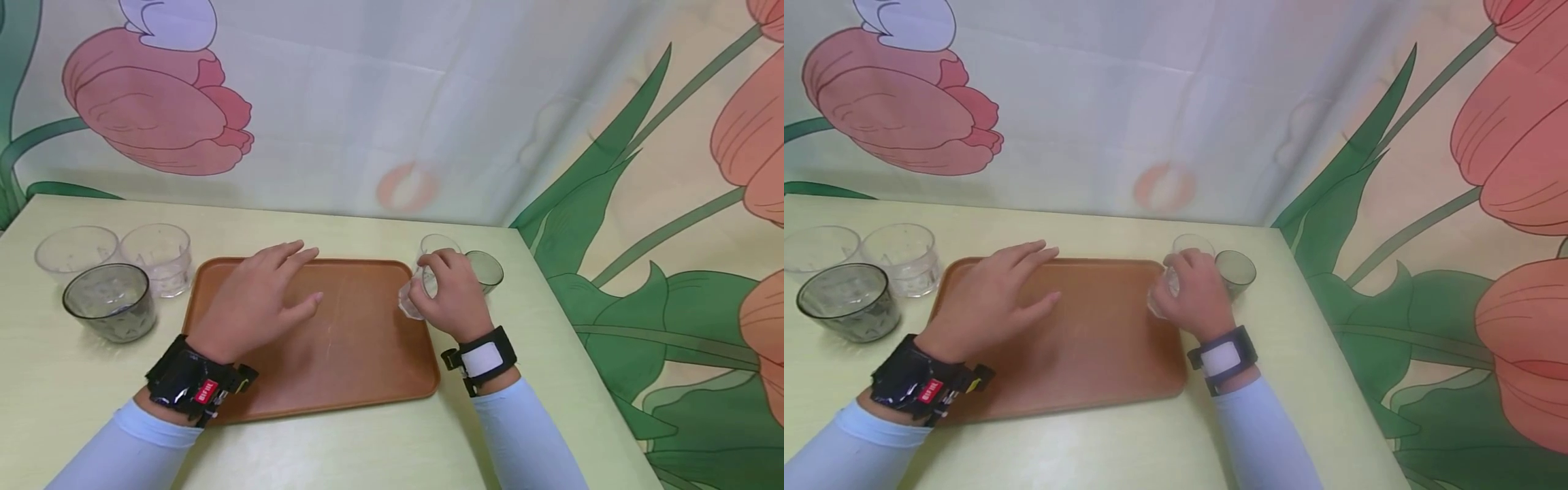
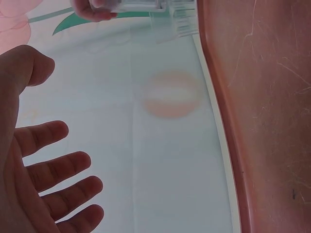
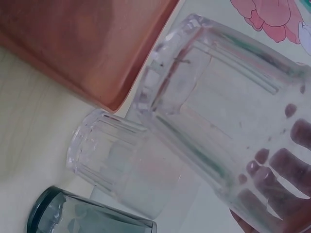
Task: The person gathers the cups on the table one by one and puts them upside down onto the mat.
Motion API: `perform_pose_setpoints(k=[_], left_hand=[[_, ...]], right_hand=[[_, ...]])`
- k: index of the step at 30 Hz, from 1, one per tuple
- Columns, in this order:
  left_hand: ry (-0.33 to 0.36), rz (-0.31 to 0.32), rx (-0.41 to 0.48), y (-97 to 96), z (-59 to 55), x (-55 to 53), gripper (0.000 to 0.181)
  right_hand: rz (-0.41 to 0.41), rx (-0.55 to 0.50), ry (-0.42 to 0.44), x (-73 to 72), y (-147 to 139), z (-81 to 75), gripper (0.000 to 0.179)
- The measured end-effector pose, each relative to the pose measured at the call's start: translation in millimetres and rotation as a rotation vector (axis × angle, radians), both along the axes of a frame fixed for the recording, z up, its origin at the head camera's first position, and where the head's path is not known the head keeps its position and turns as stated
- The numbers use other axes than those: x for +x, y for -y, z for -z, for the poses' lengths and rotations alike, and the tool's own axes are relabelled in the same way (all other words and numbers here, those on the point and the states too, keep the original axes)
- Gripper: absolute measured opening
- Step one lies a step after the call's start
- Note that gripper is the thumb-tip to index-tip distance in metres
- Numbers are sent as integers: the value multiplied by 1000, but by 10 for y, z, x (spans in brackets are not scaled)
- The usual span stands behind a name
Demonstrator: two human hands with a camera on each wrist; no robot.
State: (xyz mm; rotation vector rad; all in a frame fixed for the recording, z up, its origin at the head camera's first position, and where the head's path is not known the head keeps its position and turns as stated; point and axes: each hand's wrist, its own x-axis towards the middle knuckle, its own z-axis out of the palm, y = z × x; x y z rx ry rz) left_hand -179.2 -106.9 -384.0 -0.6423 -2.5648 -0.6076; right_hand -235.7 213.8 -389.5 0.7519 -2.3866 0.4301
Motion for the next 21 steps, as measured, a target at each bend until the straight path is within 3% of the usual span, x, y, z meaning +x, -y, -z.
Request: perform_pose_setpoints(k=[21], left_hand=[[-1, -8, -31, -53, 39, 2, 66]], right_hand=[[-22, -12, 2, 1, 153, -60, 35]])
